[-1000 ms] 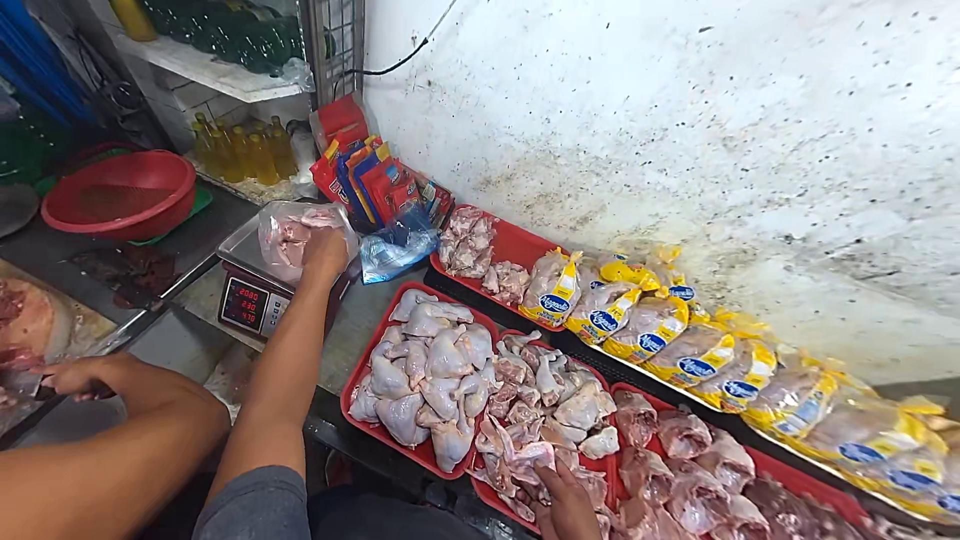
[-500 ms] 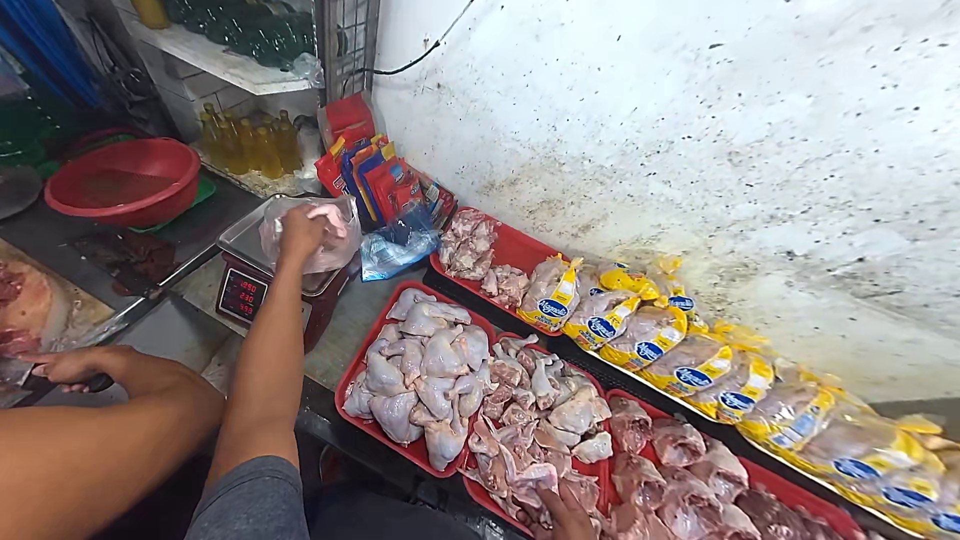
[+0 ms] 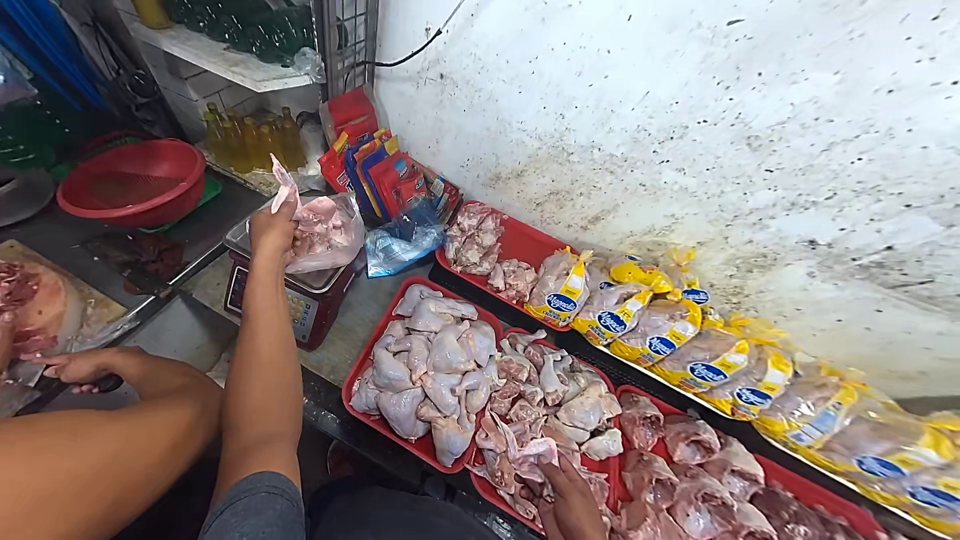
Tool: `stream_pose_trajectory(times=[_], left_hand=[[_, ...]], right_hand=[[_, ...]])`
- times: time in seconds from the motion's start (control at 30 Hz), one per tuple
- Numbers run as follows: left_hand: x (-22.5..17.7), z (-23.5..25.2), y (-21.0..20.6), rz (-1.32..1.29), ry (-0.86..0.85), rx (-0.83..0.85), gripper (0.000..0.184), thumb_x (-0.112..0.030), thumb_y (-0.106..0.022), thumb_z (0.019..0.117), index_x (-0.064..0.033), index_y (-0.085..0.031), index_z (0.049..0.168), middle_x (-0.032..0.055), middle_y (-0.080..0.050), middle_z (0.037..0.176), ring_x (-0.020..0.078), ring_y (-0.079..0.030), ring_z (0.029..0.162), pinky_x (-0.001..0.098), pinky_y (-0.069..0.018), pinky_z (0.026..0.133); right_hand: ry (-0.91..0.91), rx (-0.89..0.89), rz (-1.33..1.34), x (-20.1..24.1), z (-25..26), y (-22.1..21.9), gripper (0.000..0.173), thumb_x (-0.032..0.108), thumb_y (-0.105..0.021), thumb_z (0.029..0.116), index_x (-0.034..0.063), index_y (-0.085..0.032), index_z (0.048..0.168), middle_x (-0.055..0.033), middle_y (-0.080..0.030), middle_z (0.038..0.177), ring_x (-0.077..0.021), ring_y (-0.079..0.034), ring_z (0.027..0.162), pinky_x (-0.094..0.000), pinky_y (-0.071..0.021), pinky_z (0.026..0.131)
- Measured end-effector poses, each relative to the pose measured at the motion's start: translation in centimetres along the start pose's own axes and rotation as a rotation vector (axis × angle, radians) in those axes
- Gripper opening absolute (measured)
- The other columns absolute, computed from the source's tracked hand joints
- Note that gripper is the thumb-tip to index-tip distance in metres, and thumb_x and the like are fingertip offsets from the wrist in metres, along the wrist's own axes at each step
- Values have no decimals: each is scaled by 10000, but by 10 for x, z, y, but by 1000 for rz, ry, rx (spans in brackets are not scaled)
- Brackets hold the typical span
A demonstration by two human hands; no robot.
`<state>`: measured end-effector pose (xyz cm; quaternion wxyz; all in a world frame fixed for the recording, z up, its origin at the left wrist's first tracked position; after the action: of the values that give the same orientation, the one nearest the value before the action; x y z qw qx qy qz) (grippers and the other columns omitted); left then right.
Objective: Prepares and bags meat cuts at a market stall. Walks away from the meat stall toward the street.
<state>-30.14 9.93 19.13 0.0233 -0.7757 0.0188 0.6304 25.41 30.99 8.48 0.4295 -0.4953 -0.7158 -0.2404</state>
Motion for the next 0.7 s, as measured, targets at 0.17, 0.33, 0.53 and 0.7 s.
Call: stream_pose_trajectory(times=[0.17, 0.33, 0.53, 0.7], left_hand=[[17, 13, -35, 466, 57, 131, 435, -321, -587, 1015, 12, -571, 1295, 137, -669, 905, 208, -642, 675, 410, -575, 650], [4, 2, -61, 997, -56, 37, 303, -155, -661, 929, 94, -627, 1099, 335, -637, 1192, 498, -640, 1126, 691, -519, 881], [37, -14, -53, 1151, -151, 72, 868, -146, -804, 834, 85, -323, 1519, 420, -385, 1479, 588, -510, 1277, 716, -490, 963], [34, 21, -33, 1165, -192, 82, 491, -126, -754, 858, 95, -584, 1261, 403, -572, 1257, 577, -582, 1169, 739, -494, 905]], right_hand=[[-18, 40, -46, -2, 1, -2, 236, 72, -434, 1067, 27, -539, 1274, -135, -714, 909, -212, -711, 666, -369, -612, 551], [-8, 16, 4, 5, -3, -4, 224, 58, -418, 1071, 27, -545, 1252, -137, -717, 905, -214, -712, 651, -362, -611, 536], [-32, -50, -1, -3, -7, 15, 215, 69, -421, 1074, 34, -536, 1252, -113, -712, 875, -196, -708, 638, -348, -609, 534], [-33, -84, 42, -2, -11, 24, 223, 67, -408, 1080, 45, -521, 1271, -115, -711, 895, -197, -712, 653, -345, -611, 543]])
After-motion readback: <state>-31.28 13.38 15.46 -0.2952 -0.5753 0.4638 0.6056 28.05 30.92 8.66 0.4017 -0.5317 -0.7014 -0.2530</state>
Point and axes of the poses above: each hand's wrist, its own z-axis towards the middle knuckle, its own y-axis out of the back of the hand, x = y × z, the point moved 2 cm from there along z, towards the middle knuckle
